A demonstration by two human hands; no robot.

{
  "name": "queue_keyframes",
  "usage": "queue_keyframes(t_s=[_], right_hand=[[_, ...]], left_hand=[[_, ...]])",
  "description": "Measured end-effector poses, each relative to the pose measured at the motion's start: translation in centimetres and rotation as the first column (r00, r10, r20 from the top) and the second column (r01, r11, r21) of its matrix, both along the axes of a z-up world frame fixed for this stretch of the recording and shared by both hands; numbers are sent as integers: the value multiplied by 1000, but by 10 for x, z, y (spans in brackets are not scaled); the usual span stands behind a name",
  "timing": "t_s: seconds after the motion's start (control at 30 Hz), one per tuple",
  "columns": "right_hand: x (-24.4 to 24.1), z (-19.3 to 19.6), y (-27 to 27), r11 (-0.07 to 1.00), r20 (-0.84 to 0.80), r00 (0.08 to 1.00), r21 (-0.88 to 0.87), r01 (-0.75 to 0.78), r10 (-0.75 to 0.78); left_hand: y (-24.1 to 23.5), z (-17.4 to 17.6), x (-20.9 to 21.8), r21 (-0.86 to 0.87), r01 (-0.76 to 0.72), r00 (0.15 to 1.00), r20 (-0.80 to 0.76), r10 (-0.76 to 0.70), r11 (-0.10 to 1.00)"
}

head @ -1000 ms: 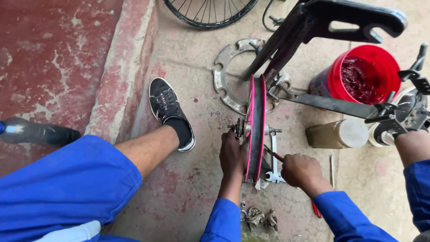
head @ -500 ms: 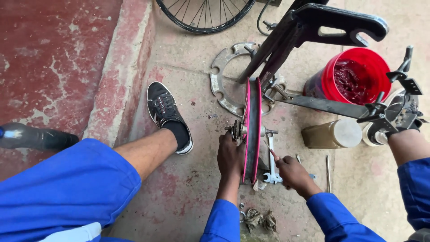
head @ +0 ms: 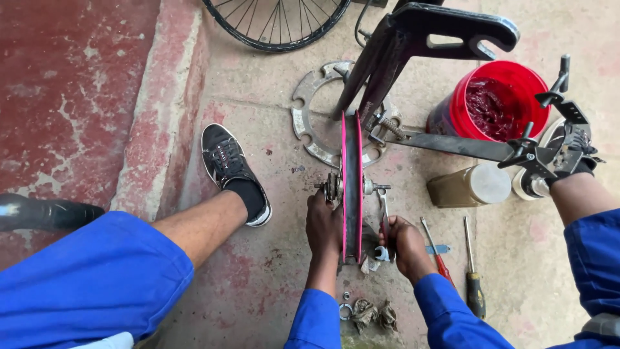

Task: The person sits on the ground and uses a wrench to tighten the axle nuts on a pink bicycle wheel. They then use a rag to wipe grease from their hands and the wheel hub.

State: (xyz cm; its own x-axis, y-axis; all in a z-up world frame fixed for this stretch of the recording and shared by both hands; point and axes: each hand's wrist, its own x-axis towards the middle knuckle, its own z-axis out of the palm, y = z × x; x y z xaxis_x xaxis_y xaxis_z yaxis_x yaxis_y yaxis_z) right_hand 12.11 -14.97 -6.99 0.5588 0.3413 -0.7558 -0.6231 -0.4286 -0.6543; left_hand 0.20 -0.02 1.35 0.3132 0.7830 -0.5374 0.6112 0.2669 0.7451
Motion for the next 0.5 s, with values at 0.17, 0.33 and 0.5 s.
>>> queue_keyframes(t_s=[0.17, 0.33, 0.5], right_hand=[[-13, 44, 25, 980, 8, 999, 198, 33, -35], [-13, 36, 28, 972, 42, 999, 234, 17, -27], [-21, 38, 26, 967, 47, 999, 254, 13, -25]], left_hand=[[-1, 4, 1, -4, -11, 1000, 12, 11, 1000], [-1, -2, 1, -18, -14, 1000, 22, 14, 1000], [-3, -10, 1, 62, 9, 1000, -18, -8, 998]])
